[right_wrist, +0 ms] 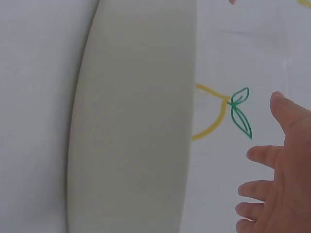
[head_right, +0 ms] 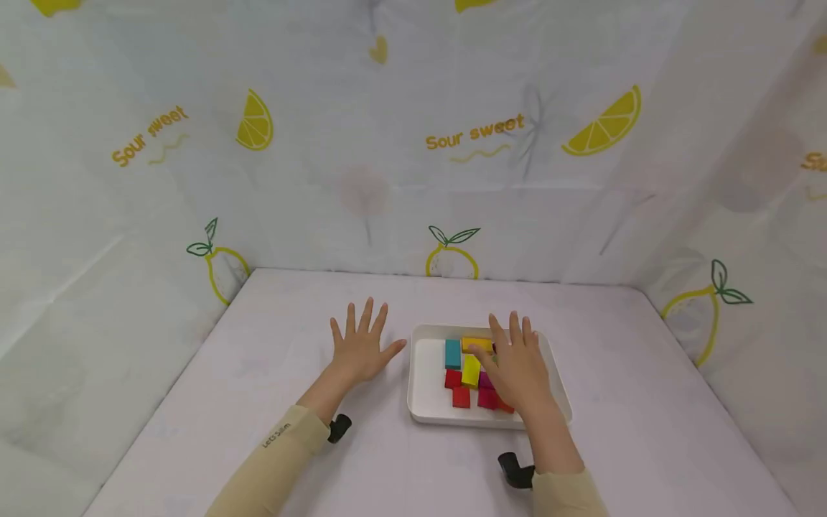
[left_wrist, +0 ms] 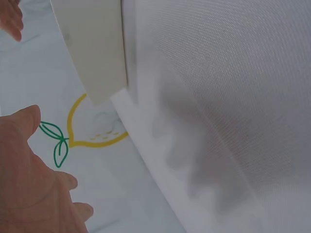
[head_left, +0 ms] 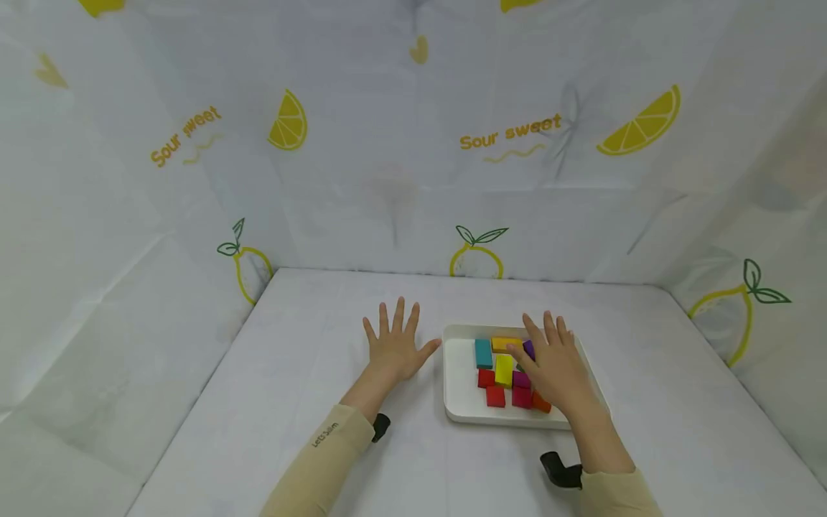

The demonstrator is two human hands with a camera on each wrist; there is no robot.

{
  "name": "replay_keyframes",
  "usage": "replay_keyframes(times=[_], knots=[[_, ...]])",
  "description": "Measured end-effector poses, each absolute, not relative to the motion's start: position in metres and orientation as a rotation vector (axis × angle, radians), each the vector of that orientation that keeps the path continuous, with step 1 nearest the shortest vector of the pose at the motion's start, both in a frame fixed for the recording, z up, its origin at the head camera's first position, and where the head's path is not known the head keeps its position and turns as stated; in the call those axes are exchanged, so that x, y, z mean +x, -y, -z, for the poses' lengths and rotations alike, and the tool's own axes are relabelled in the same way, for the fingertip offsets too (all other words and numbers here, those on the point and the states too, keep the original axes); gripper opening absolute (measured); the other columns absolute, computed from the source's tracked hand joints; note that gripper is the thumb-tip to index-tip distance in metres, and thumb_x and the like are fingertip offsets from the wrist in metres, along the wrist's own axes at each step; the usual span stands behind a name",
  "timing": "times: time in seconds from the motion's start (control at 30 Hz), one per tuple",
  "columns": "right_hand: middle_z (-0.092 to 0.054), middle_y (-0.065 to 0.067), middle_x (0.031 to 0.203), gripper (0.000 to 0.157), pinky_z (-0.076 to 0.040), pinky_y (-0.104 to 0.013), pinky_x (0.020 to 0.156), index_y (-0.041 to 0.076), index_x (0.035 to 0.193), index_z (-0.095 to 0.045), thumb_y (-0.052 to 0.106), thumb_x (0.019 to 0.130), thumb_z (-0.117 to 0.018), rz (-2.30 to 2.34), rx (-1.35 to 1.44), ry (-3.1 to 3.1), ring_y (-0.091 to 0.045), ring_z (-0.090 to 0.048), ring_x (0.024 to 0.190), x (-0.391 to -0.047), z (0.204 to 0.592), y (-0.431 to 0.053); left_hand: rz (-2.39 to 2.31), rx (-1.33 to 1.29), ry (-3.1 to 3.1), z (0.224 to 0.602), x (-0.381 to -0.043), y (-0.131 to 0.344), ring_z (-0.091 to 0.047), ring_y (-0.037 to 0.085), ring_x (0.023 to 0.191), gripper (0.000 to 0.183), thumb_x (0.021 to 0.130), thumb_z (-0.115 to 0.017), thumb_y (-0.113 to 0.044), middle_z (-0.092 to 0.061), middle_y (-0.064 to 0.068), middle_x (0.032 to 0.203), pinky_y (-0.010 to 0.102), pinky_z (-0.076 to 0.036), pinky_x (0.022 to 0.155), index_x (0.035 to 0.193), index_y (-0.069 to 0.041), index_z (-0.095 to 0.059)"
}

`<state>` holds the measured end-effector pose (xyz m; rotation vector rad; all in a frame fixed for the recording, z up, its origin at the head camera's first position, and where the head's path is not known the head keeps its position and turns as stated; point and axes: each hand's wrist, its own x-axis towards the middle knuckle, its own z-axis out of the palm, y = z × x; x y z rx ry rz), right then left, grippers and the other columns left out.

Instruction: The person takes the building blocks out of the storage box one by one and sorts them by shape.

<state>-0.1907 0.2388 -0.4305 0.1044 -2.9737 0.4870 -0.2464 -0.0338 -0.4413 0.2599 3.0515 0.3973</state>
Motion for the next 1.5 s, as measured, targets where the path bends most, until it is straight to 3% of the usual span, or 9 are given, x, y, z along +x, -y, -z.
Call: replay_keyframes(times=[0.17,0.47,0.77,0.93,1.27,1.43,1.5], knots=[[-0.012,-0.036,0.16,0.08,-0.01,-0.071,0.119,0.004,0.156,-0.022,0.058,0.1,-0.04,-0.577,0.008,2.962,-0.054,-0.007,0.149,-0.182,0.431,-0.264,-0.391,0.262,-3.06,0.442,-0.247,0.034,0.004,0.039,0.156,0.084,0.094,-0.034,-0.073,0.002,0.005,0.17,0.07,0.002,0.122,0.16,-0.027,-0.009],[-0.017,-0.039,0.156,0.09,-0.024,-0.078,0.107,-0.007,0.154,-0.015,0.059,0.099,-0.04,-0.698,-0.196,2.968,-0.058,-0.019,0.142,-0.167,0.436,-0.288,-0.412,0.267,-3.041,0.442,-0.246,0.032,0.006,0.039,0.156,0.084,0.095,-0.037,-0.07,0.002,0.005,0.169,0.069,0.003,0.122,0.16,-0.027,-0.009],[-0.025,-0.042,0.151,0.08,-0.025,-0.073,0.111,-0.013,0.151,-0.017,0.05,0.104,-0.035,-0.857,-0.233,2.915,-0.06,-0.025,0.139,-0.154,0.444,-0.308,-0.42,0.266,-3.035,0.443,-0.243,0.032,0.004,0.041,0.156,0.085,0.094,-0.038,-0.071,0.0,0.007,0.169,0.069,0.002,0.122,0.16,-0.026,-0.01],[-0.032,-0.042,0.148,0.076,-0.033,-0.072,0.108,-0.013,0.149,-0.025,0.048,0.105,-0.035,-0.918,-0.307,2.911,-0.061,-0.032,0.135,-0.148,0.451,-0.314,-0.433,0.26,-3.027,0.445,-0.242,0.032,0.004,0.041,0.156,0.085,0.094,-0.039,-0.07,0.0,0.007,0.169,0.069,0.002,0.122,0.16,-0.026,-0.01],[-0.056,-0.029,0.135,0.049,-0.048,-0.054,0.102,-0.005,0.139,-0.051,0.022,0.098,-0.057,-1.146,-0.596,2.731,-0.046,-0.053,0.129,-0.142,0.468,-0.317,-0.488,0.317,-3.025,0.452,-0.24,0.033,0.003,0.041,0.156,0.086,0.094,-0.037,-0.071,0.0,0.01,0.169,0.063,-0.001,0.126,0.16,-0.024,-0.008],[-0.063,-0.025,0.129,0.043,-0.048,-0.027,0.085,0.0,0.135,-0.058,0.021,0.097,-0.06,-1.2,-0.694,2.639,-0.041,-0.056,0.127,-0.139,0.473,-0.318,-0.667,0.415,-3.014,0.455,-0.242,0.029,-0.002,0.037,0.157,0.087,0.096,-0.041,-0.067,-0.006,0.013,0.169,0.059,-0.004,0.128,0.16,-0.018,-0.009],[-0.064,-0.025,0.129,0.043,-0.048,-0.027,0.084,0.0,0.134,-0.058,0.021,0.097,-0.059,-1.209,-0.708,2.629,-0.041,-0.057,0.126,-0.138,0.473,-0.32,-0.78,0.473,-3.004,0.457,-0.243,0.026,-0.005,0.037,0.157,0.087,0.096,-0.044,-0.063,-0.01,0.014,0.168,0.057,-0.007,0.128,0.16,-0.014,-0.012]])
